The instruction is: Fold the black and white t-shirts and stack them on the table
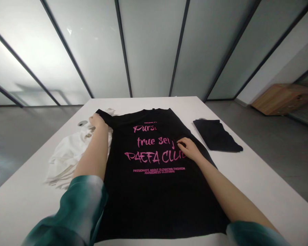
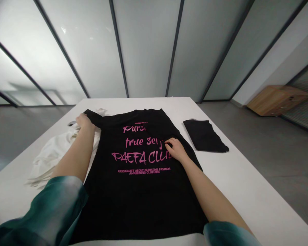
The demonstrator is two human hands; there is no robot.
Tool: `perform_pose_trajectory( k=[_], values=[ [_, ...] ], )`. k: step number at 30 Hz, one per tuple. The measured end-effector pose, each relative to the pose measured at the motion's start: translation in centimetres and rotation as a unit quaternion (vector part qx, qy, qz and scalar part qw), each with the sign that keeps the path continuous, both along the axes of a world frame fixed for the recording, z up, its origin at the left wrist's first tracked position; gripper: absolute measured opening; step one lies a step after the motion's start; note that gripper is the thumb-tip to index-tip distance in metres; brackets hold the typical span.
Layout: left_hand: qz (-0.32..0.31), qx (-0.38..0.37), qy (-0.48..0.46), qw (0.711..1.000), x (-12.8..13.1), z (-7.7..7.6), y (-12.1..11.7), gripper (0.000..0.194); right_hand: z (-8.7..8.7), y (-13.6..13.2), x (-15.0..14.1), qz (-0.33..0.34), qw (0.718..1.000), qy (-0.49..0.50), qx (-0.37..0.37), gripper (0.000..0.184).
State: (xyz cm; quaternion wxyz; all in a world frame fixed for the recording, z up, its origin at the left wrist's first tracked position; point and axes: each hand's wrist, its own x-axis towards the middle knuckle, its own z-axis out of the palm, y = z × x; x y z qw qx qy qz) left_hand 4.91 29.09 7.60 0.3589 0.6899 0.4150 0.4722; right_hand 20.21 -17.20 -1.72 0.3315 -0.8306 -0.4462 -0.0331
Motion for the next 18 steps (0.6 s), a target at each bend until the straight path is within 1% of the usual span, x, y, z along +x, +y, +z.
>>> perform_pose_trajectory(
  k=[2, 3, 4, 5, 6, 7, 9, 10, 11, 12, 13, 15, 18],
  values=[
    [0.025, -0.01, -0.031, 0.999, 0.5, 0.3, -2.1, 0.009, 0.0, 0.0, 0.0, 0.0, 1.0, -0.001, -0.001, 0.018],
    [0.013, 0.003, -0.033, 0.999, 0.9, 0.4, -3.5, 0.009, 0.0, 0.0, 0.0, -0.002, 1.0, -0.001, -0.001, 0.018],
    [-0.018, 0.029, -0.023, 0.999, 1.5, 0.3, -5.2, 0.009, 0.0, 0.1, 0.0, -0.004, 1.0, -0.001, -0.001, 0.018],
    [-0.081, 0.08, 0.018, 0.993, 2.0, 0.1, -7.1, 0.009, 0.0, 0.1, 0.0, -0.005, 1.0, -0.001, -0.001, 0.018],
    [-0.147, 0.139, 0.071, 0.977, 2.5, -0.4, -9.0, 0.008, 0.0, 0.1, 0.0, -0.006, 1.0, -0.002, -0.001, 0.018],
    [-0.218, 0.196, 0.13, 0.947, 2.9, -1.0, -11.0, 0.007, 0.0, 0.1, -0.1, -0.006, 1.0, -0.002, 0.0, 0.018],
    [-0.346, 0.277, 0.253, 0.86, 3.4, -2.7, -14.6, 0.004, 0.0, 0.1, -0.1, -0.003, 1.0, -0.004, 0.001, 0.019],
    [-0.39, 0.293, 0.306, 0.818, 3.4, -3.7, -16.0, 0.004, 0.0, 0.1, -0.1, -0.001, 1.0, -0.006, 0.001, 0.019],
    [-0.414, 0.29, 0.352, 0.788, 3.4, -4.7, -17.2, 0.008, 0.0, 0.1, -0.1, 0.001, 1.0, -0.007, 0.002, 0.02],
    [-0.423, 0.279, 0.382, 0.773, 3.3, -5.6, -18.0, 0.013, 0.0, 0.1, -0.1, 0.002, 1.0, -0.008, 0.002, 0.02],
    [-0.424, 0.268, 0.398, 0.768, 3.1, -6.4, -18.6, 0.017, 0.0, 0.1, -0.1, 0.002, 1.0, -0.008, 0.003, 0.021],
    [-0.414, 0.254, 0.395, 0.78, 2.8, -7.4, -18.9, 0.023, -0.1, 0.1, 0.0, 0.0, 1.0, -0.008, 0.003, 0.021],
    [-0.413, 0.254, 0.356, 0.799, 2.4, -7.6, -18.7, 0.021, -0.2, 0.1, 0.0, -0.003, 1.0, -0.01, 0.0, 0.021]
  ],
)
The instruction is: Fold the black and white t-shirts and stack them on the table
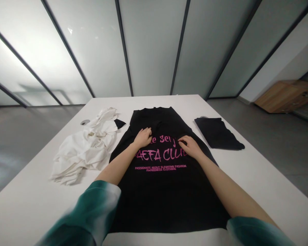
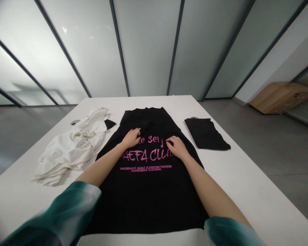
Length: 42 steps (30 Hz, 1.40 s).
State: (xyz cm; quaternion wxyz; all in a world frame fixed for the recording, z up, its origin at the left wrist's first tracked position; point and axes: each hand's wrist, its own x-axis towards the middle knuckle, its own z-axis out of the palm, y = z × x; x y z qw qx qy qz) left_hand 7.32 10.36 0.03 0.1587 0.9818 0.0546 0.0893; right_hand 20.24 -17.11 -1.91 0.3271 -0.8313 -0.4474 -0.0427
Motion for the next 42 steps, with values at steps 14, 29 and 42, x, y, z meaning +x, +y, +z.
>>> perform_pose_trajectory(
  k=[14, 29, 42],
  values=[
    [0.126, 0.008, -0.086, 0.988, -0.9, 1.9, 3.2, 0.043, 0.2, 0.1, -0.4, -0.017, 1.0, -0.002, -0.001, 0.019],
    [0.118, 0.033, 0.039, 0.992, -1.7, 0.0, 4.6, 0.068, 2.4, 2.3, 5.1, -0.029, 0.99, -0.092, -0.102, 0.035],
    [0.318, -0.006, 0.156, 0.935, -2.5, 2.9, 10.4, 0.034, 4.0, 3.4, 9.1, -0.272, 0.924, 0.081, -0.256, 0.031]
  ],
)
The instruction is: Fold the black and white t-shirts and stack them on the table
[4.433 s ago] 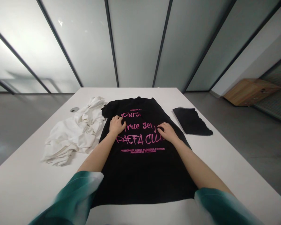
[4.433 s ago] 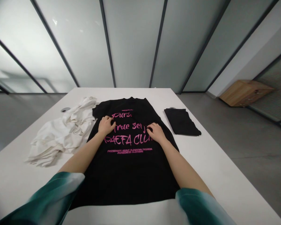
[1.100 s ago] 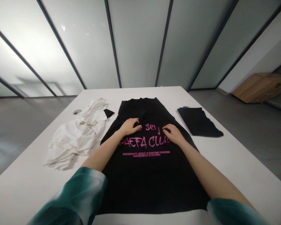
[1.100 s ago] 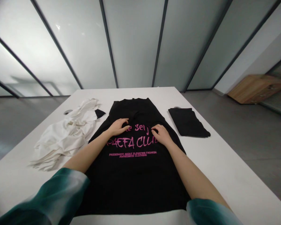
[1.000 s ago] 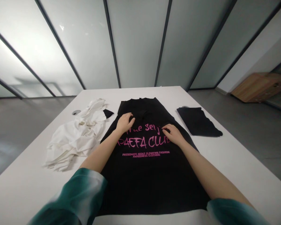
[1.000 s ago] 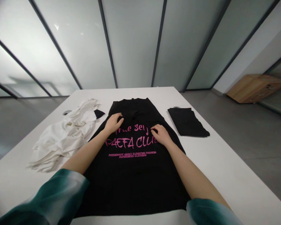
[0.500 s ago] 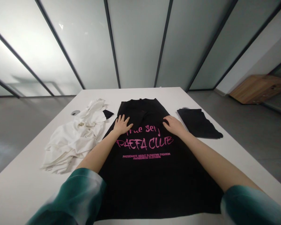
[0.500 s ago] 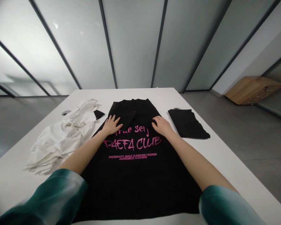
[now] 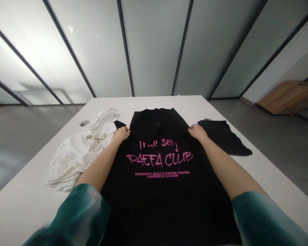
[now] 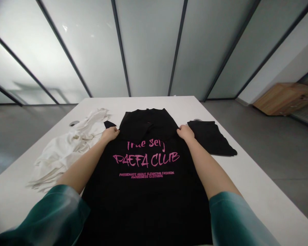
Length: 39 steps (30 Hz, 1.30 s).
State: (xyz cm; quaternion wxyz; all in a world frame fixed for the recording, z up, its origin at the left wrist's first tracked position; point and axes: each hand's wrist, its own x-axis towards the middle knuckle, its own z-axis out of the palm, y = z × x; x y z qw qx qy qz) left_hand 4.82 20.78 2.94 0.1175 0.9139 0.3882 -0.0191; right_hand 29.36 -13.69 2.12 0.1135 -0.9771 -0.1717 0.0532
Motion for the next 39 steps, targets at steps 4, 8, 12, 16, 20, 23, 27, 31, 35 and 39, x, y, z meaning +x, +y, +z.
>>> perform_pose_trajectory(
  k=[4, 8, 12, 16, 20, 23, 27, 31, 35, 39],
  values=[
    [0.026, 0.046, -0.021, 0.998, -0.6, -0.1, -0.3, 0.039, 0.0, -0.6, -0.5, -0.043, 0.998, -0.033, 0.006, 0.037],
    [0.042, 0.052, -0.002, 0.998, -0.5, 0.3, -0.7, 0.041, 0.0, -0.7, -1.3, -0.042, 0.999, -0.024, -0.016, 0.039],
    [0.013, 0.068, -0.035, 0.997, 0.6, 0.8, -0.9, 0.043, 0.3, 0.0, -1.3, -0.001, 0.998, -0.055, 0.014, 0.044],
    [0.014, 0.03, -0.015, 0.999, 1.4, 0.7, -0.7, 0.042, 0.4, 0.4, -0.9, -0.005, 0.999, -0.045, -0.007, 0.04],
    [0.049, 0.039, -0.036, 0.997, 1.1, 0.6, -0.2, 0.041, 0.3, 0.1, -0.6, -0.074, 0.996, -0.048, -0.002, 0.036],
    [0.044, 0.061, -0.057, 0.996, 0.9, 0.8, -0.3, 0.039, 0.1, 0.0, -0.6, -0.073, 0.995, -0.064, 0.011, 0.038],
    [-0.024, 0.151, -0.133, 0.979, 1.1, 0.5, -1.9, 0.05, -0.3, 0.9, -1.4, 0.063, 0.981, -0.178, 0.035, 0.048],
    [-0.147, 0.142, -0.067, 0.977, 1.3, -0.9, -4.5, 0.065, -1.3, 2.1, -3.0, 0.202, 0.97, -0.135, -0.022, 0.062],
    [-0.169, 0.115, 0.022, 0.979, 1.4, -1.8, -6.3, 0.078, -1.7, 3.4, -4.8, 0.162, 0.983, -0.045, -0.069, 0.08],
    [-0.16, 0.123, 0.002, 0.979, 1.5, -1.5, -7.1, 0.077, -1.4, 4.4, -6.4, 0.166, 0.984, -0.035, -0.05, 0.085]
  ],
)
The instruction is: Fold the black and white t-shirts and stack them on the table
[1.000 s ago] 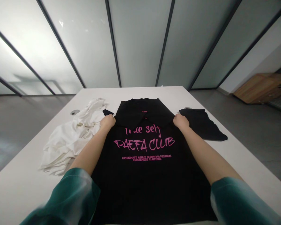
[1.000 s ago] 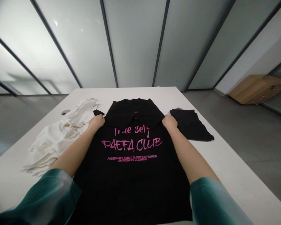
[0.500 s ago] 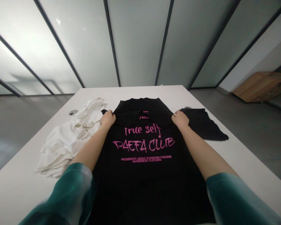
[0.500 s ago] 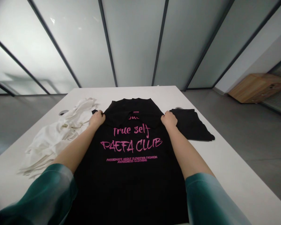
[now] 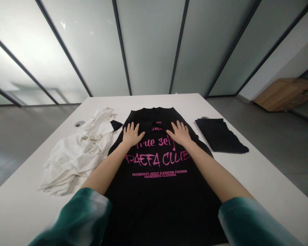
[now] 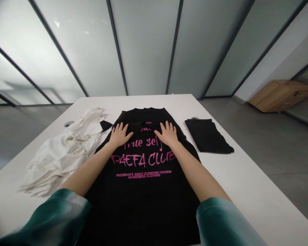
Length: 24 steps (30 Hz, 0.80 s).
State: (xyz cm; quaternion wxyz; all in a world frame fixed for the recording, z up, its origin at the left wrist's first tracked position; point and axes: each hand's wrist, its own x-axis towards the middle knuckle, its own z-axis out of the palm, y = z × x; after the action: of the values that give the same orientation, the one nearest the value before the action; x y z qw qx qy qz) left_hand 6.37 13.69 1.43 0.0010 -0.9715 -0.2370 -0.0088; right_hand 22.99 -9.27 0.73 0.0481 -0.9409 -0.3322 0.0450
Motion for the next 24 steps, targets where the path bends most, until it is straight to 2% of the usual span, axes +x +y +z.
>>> perform_pose_trajectory(
  k=[3, 5, 8, 11, 14, 18, 21, 24],
  values=[
    [-0.044, -0.016, 0.005, 0.999, 0.0, -0.3, -0.5, 0.074, -0.3, 0.3, -0.8, 0.049, 0.999, 0.017, -0.01, 0.082],
    [-0.057, -0.034, 0.005, 0.998, -0.2, -0.7, -0.7, 0.073, -0.7, 0.2, -0.9, 0.062, 0.998, 0.012, 0.011, 0.081],
    [-0.064, -0.049, -0.045, 0.996, -0.5, -1.2, -0.8, 0.068, -1.2, -0.4, -0.5, 0.065, 0.994, 0.015, 0.082, 0.072],
    [-0.087, -0.053, -0.112, 0.989, -1.1, -0.8, -0.7, 0.058, -0.9, -1.6, 0.0, 0.059, 0.985, 0.011, 0.163, 0.06],
    [-0.101, -0.05, -0.135, 0.984, -2.5, 0.3, -0.7, 0.051, 0.0, -4.0, -0.2, 0.078, 0.975, -0.012, 0.207, 0.05],
    [-0.121, -0.058, -0.084, 0.987, -6.4, 1.6, -0.3, 0.051, 0.7, -9.1, -1.8, 0.147, 0.968, -0.028, 0.202, 0.038],
    [-0.121, -0.071, -0.046, 0.989, -10.2, 1.2, 0.1, 0.059, -0.2, -12.9, -3.4, 0.162, 0.97, -0.038, 0.174, 0.039],
    [-0.11, -0.078, -0.044, 0.99, -13.0, -0.2, 0.4, 0.063, -1.8, -15.2, -4.4, 0.146, 0.974, -0.049, 0.167, 0.042]
  ],
)
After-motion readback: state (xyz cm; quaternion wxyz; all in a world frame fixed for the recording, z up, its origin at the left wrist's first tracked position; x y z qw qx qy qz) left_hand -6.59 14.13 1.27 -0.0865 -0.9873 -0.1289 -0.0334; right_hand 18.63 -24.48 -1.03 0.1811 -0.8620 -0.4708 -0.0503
